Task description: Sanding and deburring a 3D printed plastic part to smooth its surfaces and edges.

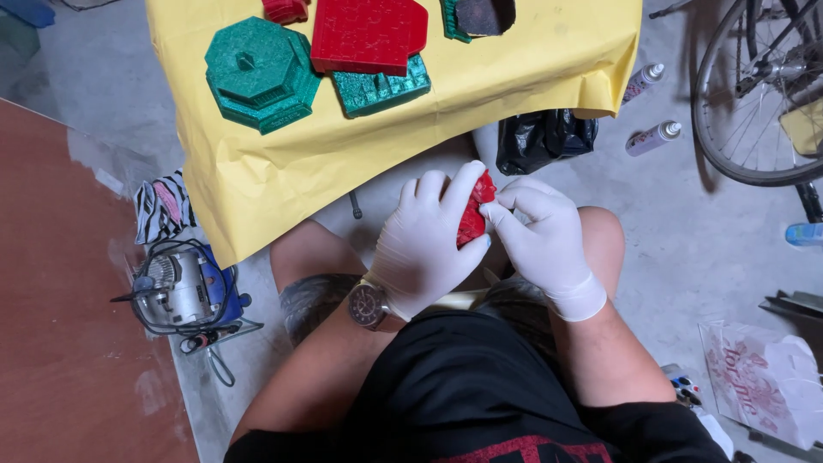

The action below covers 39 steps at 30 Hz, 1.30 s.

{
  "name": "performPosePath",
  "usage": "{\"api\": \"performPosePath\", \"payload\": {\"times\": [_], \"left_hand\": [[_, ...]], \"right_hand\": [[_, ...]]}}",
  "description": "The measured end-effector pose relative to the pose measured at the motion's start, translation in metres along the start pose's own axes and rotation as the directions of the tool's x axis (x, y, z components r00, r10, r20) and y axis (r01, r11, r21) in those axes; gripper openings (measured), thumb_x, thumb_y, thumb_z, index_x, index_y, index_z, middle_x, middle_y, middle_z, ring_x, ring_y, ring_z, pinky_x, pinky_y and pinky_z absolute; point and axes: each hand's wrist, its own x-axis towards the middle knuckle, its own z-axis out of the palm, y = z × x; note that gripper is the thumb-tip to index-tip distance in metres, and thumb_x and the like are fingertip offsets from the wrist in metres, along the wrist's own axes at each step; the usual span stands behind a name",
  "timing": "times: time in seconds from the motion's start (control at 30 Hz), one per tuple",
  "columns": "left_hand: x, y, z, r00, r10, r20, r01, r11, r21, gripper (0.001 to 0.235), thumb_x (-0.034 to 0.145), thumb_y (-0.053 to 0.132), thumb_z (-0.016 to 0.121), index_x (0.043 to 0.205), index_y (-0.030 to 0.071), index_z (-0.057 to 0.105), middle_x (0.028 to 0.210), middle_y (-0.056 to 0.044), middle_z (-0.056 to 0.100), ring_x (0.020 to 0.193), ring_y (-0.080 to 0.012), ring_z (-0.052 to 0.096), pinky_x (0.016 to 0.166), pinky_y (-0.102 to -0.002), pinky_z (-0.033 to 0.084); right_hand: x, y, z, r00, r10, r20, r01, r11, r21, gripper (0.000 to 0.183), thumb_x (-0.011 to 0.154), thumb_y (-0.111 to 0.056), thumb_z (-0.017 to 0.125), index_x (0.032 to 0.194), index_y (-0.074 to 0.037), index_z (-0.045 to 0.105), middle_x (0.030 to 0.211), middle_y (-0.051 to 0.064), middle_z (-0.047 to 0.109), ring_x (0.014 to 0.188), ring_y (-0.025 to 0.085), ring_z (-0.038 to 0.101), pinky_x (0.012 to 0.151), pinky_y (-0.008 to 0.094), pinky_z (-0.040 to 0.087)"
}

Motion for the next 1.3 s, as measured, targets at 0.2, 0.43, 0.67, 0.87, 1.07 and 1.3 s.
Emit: {"api": "performPosePath", "payload": {"times": [0.2,0.43,0.67,0.87,1.07,1.3], "left_hand": [[0.0,-0.01,0.0,0.999,-0.041,0.015,0.041,0.999,-0.01,0.081,0.077,0.03,0.089,0.144,0.01,0.047,0.11,-0.018,0.059,0.101,-0.0348,0.066,0.084,-0.044,0.058],[0.007,-0.01,-0.022,0.947,-0.222,0.234,0.299,0.878,-0.375,0.089,0.074,0.02,0.09,0.148,0.012,0.041,0.123,-0.024,0.058,0.115,-0.043,0.063,0.092,-0.05,0.056],[0.01,-0.006,-0.019,0.929,-0.246,0.278,0.339,0.866,-0.366,0.088,0.074,0.022,0.09,0.148,0.014,0.041,0.125,-0.02,0.058,0.118,-0.0411,0.063,0.092,-0.049,0.057],[0.009,0.001,-0.01,0.942,-0.191,0.275,0.26,0.934,-0.243,0.085,0.078,0.032,0.087,0.148,0.015,0.041,0.12,-0.019,0.058,0.114,-0.041,0.063,0.094,-0.052,0.055],[0.004,0.001,-0.016,0.958,-0.159,0.239,0.193,0.973,-0.128,0.084,0.077,0.037,0.088,0.146,0.016,0.044,0.115,-0.018,0.06,0.109,-0.0357,0.066,0.092,-0.047,0.056],[-0.001,-0.006,-0.005,0.98,-0.119,0.161,0.137,0.985,-0.105,0.091,0.08,0.031,0.088,0.152,0.009,0.038,0.116,-0.022,0.059,0.109,-0.039,0.065,0.091,-0.049,0.056]], "right_hand": [[0.0,-0.005,-0.019,0.998,-0.05,-0.03,0.057,0.941,0.333,0.009,0.096,-0.007,0.069,0.089,-0.002,0.071,0.089,0.013,0.067,0.086,0.021,0.062,0.088,0.043,0.053],[0.011,0.068,-0.051,0.994,-0.027,-0.103,0.102,0.515,0.851,0.024,0.103,-0.021,0.045,0.083,-0.008,0.046,0.072,0.002,0.034,0.068,0.015,0.034,0.09,0.04,0.042],[0.0,0.059,-0.011,0.982,0.188,-0.013,-0.175,0.932,0.319,0.033,0.099,-0.003,0.065,0.131,0.002,0.064,0.111,0.017,0.071,0.104,0.019,0.068,0.098,0.037,0.055],[0.0,0.04,0.017,0.996,0.085,0.023,-0.087,0.908,0.411,0.049,0.087,-0.01,0.08,0.132,0.0,0.065,0.107,0.015,0.074,0.1,0.018,0.068,0.093,0.038,0.056],[0.002,0.039,0.023,0.991,0.123,0.046,-0.129,0.855,0.502,0.046,0.089,-0.004,0.077,0.132,0.001,0.063,0.112,0.018,0.071,0.104,0.025,0.069,0.09,0.04,0.057],[0.0,0.033,0.024,0.99,0.131,0.043,-0.135,0.859,0.494,0.045,0.087,-0.002,0.078,0.129,0.001,0.062,0.11,0.019,0.071,0.104,0.027,0.069,0.09,0.041,0.057]]}}
